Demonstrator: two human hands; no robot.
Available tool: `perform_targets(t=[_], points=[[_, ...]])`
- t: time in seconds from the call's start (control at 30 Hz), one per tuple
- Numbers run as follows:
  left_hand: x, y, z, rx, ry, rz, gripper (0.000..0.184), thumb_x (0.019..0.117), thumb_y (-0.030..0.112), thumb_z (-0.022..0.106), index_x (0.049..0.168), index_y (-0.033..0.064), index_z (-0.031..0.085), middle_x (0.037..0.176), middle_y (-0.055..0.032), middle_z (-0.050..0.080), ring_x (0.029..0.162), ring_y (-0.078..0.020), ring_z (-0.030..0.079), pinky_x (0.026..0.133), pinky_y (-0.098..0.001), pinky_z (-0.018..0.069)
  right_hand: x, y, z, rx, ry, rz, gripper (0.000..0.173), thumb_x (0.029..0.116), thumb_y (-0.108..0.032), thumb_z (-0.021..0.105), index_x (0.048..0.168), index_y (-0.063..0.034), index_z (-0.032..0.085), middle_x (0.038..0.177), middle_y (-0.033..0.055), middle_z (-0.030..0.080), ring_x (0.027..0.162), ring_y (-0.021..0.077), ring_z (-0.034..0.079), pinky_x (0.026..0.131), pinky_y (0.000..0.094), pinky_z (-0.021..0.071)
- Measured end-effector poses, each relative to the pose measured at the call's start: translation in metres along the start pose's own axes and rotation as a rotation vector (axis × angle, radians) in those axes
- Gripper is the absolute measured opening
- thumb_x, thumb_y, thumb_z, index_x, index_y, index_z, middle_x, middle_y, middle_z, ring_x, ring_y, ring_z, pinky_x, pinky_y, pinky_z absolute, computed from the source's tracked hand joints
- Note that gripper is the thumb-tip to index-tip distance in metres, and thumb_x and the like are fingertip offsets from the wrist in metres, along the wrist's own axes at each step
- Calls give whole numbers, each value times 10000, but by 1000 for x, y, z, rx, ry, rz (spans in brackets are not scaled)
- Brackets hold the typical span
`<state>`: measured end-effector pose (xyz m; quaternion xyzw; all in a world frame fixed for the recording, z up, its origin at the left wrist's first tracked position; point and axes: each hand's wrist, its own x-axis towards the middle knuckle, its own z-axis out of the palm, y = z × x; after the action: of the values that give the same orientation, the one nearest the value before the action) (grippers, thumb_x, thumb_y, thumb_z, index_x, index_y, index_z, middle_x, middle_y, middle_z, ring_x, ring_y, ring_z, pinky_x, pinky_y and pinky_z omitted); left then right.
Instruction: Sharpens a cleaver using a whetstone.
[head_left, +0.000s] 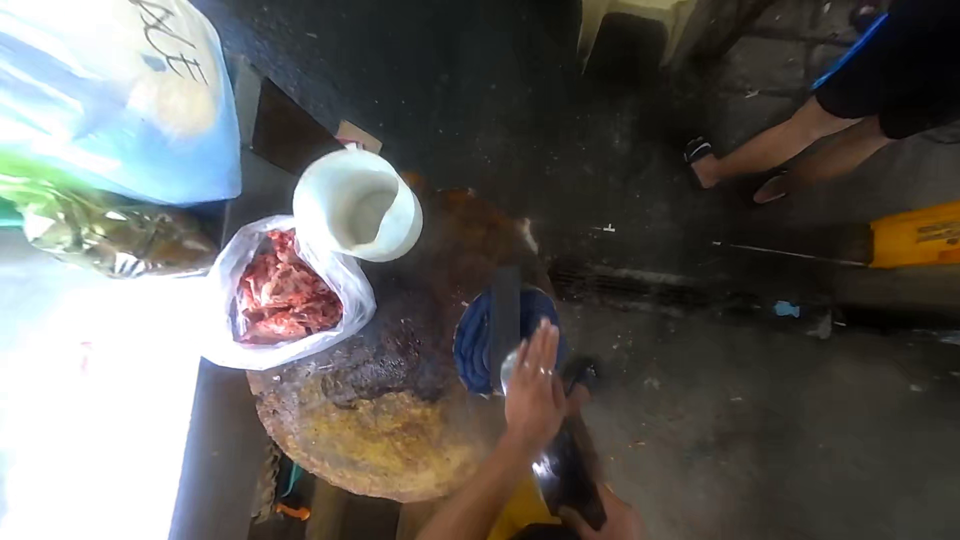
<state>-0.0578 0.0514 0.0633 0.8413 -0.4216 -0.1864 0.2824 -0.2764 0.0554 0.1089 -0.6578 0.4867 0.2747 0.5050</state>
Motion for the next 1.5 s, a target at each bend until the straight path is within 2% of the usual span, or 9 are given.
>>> perform_targets(t=[0.17, 0.3, 0.43, 0.53, 0.8, 0.97, 1.07, 1.33, 1.5], points=[[162, -33, -28, 117, 11, -16, 630, 1021, 125, 462, 1625, 147, 285, 1598, -85, 448, 1450, -252, 459, 1191, -462, 383, 105, -126, -79, -18, 124, -135, 614, 887, -560, 739, 1240, -61, 681, 1067, 165, 730, 1009, 320, 710, 915, 578, 562], [275, -63, -49, 131, 185, 25, 690, 990, 69, 451, 1641, 174, 248, 1618, -8, 430, 1402, -194, 523, 1189, -406, 390, 166, -182, -107, -16, 270, -238, 622, 873, -630, 725, 1207, -109, 664, 895, 174, 715, 745, 339, 713, 666, 588, 592], [129, -27, -27, 37, 157, -39, 620, 1054, 155, 429, 1642, 182, 234, 1660, -28, 352, 1441, -219, 464, 1151, -467, 429, 78, -88, -53, -101, 106, -87, 688, 873, -654, 685, 1327, -138, 648, 1103, 127, 741, 1037, 300, 714, 935, 586, 555], [3, 2, 6, -65, 116, -63, 536, 1004, 79, 504, 1538, 66, 457, 1592, -86, 463, 1462, -239, 458, 1225, -470, 357, 9, 3, -12, -36, 9, -51, 694, 858, -597, 733, 1265, -37, 684, 1038, 183, 754, 985, 335, 735, 888, 585, 576], [223, -46, -38, 69, 178, 15, 660, 982, 71, 506, 1613, 132, 325, 1603, -43, 450, 1414, -221, 509, 1193, -402, 383, 141, -149, -98, -21, 197, -222, 564, 894, -538, 759, 1188, -66, 664, 912, 181, 715, 773, 339, 715, 725, 583, 594], [79, -7, -11, 26, 99, -73, 661, 1024, 110, 478, 1641, 187, 250, 1686, 24, 297, 1505, -180, 375, 1219, -419, 362, 54, -37, -38, -22, 65, -87, 662, 864, -579, 743, 1299, -90, 649, 1078, 137, 734, 951, 274, 730, 867, 539, 602], [-15, 11, 13, -65, 90, -97, 598, 969, 64, 561, 1554, 112, 449, 1627, -41, 413, 1485, -201, 423, 1235, -435, 342, 2, 23, -16, -14, 17, -95, 654, 837, -550, 771, 1247, -48, 691, 999, 142, 760, 938, 265, 741, 865, 526, 593], [185, -35, -22, 25, 183, 54, 664, 984, 47, 494, 1617, 115, 309, 1617, -35, 431, 1415, -181, 508, 1244, -349, 293, 119, -110, -81, -30, 201, -208, 546, 900, -530, 759, 1183, -75, 658, 864, 143, 712, 677, 278, 704, 671, 529, 609], [20, 8, 9, -31, 124, -66, 639, 1022, 93, 472, 1629, 146, 282, 1689, 18, 290, 1527, -159, 330, 1259, -402, 298, 20, 2, -39, -69, 39, -122, 600, 869, -529, 759, 1236, -61, 674, 984, 115, 744, 910, 243, 728, 844, 514, 599]])
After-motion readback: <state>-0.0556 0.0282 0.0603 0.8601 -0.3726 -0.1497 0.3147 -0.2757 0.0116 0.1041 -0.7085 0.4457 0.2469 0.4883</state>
